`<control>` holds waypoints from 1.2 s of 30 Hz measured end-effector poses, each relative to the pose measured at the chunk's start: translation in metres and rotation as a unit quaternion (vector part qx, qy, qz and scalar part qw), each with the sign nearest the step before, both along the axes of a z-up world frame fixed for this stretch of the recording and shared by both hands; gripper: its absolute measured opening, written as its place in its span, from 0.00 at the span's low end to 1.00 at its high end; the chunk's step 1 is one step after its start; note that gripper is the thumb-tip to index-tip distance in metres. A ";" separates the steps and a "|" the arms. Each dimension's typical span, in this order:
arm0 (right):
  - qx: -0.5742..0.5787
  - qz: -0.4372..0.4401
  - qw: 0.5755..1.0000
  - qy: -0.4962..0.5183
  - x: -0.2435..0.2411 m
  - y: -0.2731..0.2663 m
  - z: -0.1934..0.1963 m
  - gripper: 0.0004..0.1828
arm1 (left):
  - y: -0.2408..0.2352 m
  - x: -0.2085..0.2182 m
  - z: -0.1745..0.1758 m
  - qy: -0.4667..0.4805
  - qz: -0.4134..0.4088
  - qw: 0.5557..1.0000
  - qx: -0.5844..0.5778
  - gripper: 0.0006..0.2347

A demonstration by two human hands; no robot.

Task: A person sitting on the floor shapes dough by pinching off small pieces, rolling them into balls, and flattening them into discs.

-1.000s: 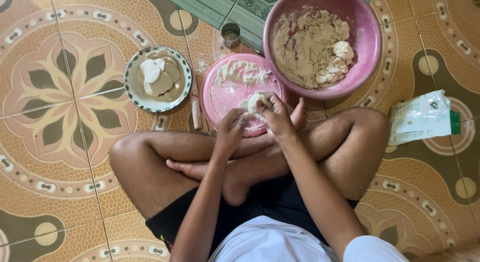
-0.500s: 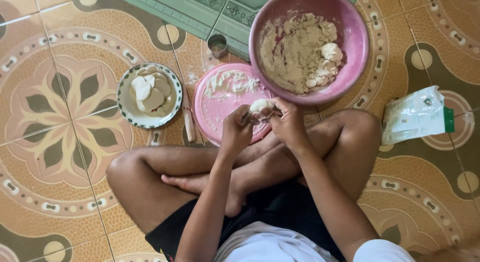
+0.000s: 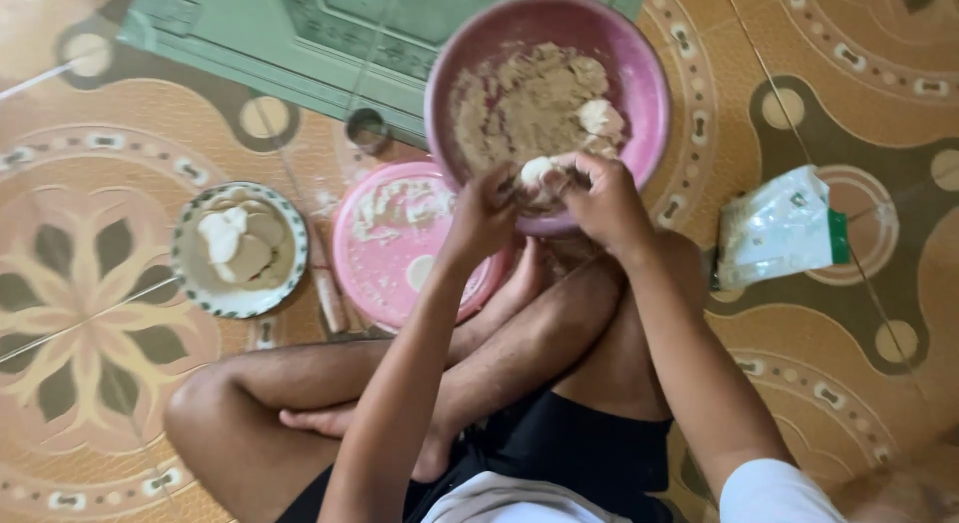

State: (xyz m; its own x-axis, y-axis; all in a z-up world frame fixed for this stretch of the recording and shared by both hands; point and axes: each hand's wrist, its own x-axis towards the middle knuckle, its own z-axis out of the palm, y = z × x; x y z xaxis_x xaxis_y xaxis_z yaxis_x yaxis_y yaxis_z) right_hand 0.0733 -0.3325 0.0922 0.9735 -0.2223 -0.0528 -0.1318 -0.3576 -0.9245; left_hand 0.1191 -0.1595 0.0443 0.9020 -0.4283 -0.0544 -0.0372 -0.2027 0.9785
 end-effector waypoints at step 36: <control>-0.280 -0.024 0.949 -0.143 0.023 0.000 -0.044 0.08 | -0.018 0.018 0.002 -0.120 -0.049 0.975 0.178 0.14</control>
